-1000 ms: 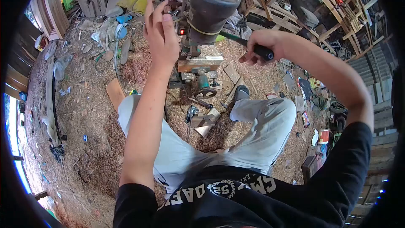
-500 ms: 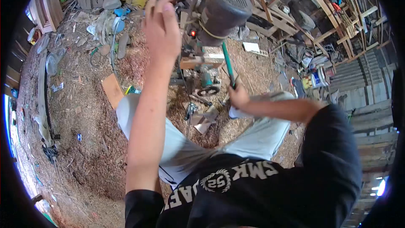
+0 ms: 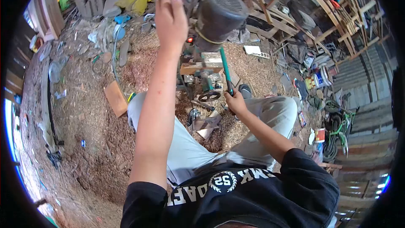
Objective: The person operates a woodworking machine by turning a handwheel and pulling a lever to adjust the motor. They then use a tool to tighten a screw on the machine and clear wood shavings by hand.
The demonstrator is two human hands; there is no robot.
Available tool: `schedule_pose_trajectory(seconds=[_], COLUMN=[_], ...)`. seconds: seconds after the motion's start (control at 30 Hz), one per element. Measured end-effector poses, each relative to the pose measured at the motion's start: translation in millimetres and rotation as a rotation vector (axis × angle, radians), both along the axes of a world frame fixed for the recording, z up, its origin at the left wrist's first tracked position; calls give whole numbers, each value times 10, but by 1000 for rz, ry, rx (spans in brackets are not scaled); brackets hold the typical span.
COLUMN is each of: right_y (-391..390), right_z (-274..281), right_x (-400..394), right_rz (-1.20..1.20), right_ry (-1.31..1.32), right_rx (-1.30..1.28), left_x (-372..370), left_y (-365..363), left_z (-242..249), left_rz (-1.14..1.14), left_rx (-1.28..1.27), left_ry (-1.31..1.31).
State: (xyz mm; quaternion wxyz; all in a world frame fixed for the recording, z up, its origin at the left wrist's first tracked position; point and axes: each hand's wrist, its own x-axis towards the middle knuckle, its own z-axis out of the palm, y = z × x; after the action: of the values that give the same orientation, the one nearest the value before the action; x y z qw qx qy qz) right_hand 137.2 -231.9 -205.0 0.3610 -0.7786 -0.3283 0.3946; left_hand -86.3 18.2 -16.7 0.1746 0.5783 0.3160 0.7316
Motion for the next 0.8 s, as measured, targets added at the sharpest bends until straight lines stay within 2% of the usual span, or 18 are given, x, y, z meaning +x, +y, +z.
schedule_pose_trajectory(seconds=[0.1,0.23,0.3,0.37,0.47,0.53,0.57,0.63,0.7,0.8], right_y=[1,158,412,826,1312,1654,1765,1757,1603,1577], right_z=[838,2080,2319,2420,2410,2144,1914,1412,1125,769], right_x=[-20,284,472,417,483,608,575,439,342,207], right_rz=[-5,236,305,217,209,115,77,-60,27,136], right_ry=[49,448,643,379,257,244,130,-318,-495,-561], right_rx=[32,287,427,646,729,706,852,902,713,873], left_x=[100,186,211,208,161,110,88,28,-8,-9], left_y=[-28,-206,-233,-175,-193,-249,-237,-203,-220,-146], left_z=[-63,-44,-91,-192,-254,-261,-275,-313,-241,-188], left_rz=[-34,-74,-69,-78,-72,-29,-30,-49,-13,32], left_rx=[-24,-76,-83,-73,-90,-120,-109,-162,-140,-70], left_ry=[-10,26,87,114,166,188,193,159,182,254])
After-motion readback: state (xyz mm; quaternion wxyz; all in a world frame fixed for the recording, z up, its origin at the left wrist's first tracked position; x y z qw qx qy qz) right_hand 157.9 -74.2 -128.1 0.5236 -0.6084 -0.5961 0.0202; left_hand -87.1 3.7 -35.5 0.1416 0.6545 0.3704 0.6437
